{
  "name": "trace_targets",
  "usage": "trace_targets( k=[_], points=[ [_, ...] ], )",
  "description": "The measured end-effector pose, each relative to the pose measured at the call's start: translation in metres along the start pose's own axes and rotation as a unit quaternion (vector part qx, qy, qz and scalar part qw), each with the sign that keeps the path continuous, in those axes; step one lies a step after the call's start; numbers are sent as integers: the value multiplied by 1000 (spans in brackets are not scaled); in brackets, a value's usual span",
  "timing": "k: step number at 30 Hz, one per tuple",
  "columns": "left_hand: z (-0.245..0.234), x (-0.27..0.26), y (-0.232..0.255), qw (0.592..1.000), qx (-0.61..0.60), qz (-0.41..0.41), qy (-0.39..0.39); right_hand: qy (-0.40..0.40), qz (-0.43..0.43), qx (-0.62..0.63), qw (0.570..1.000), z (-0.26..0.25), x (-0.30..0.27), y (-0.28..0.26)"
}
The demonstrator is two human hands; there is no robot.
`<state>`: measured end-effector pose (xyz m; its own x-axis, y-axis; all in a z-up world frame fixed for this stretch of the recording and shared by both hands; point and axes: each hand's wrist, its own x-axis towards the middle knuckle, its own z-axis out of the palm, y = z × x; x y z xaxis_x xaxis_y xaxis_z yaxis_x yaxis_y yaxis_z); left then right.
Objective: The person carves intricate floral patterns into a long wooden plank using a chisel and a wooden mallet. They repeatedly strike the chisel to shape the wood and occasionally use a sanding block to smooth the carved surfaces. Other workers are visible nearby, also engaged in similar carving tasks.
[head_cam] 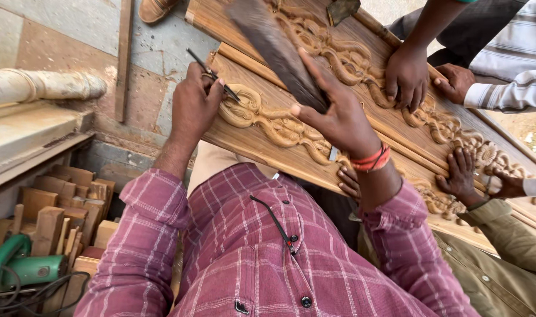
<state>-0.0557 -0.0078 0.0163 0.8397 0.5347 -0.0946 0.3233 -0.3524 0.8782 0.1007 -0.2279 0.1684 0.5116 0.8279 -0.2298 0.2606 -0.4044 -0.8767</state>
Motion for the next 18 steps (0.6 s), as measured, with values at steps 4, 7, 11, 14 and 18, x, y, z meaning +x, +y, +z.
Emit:
trace_targets(
  k=[4, 7, 11, 14, 18],
  points=[
    [3, 5, 1, 998, 53, 9, -29, -31, -74, -202, 976, -4, 36, -21],
    [7, 1, 4, 998, 60, 3, -28, -34, -97, -305, 947, 5, 63, -27],
    [12, -7, 8, 998, 33, 46, 23, -35, -133, -401, 906, 16, 86, -32],
    [12, -6, 8, 997, 69, 29, -8, -30, -183, -436, 880, 15, 92, -37],
    [12, -6, 6, 997, 63, 47, 2, -29, -152, -403, 902, 15, 93, -38]
  ],
)
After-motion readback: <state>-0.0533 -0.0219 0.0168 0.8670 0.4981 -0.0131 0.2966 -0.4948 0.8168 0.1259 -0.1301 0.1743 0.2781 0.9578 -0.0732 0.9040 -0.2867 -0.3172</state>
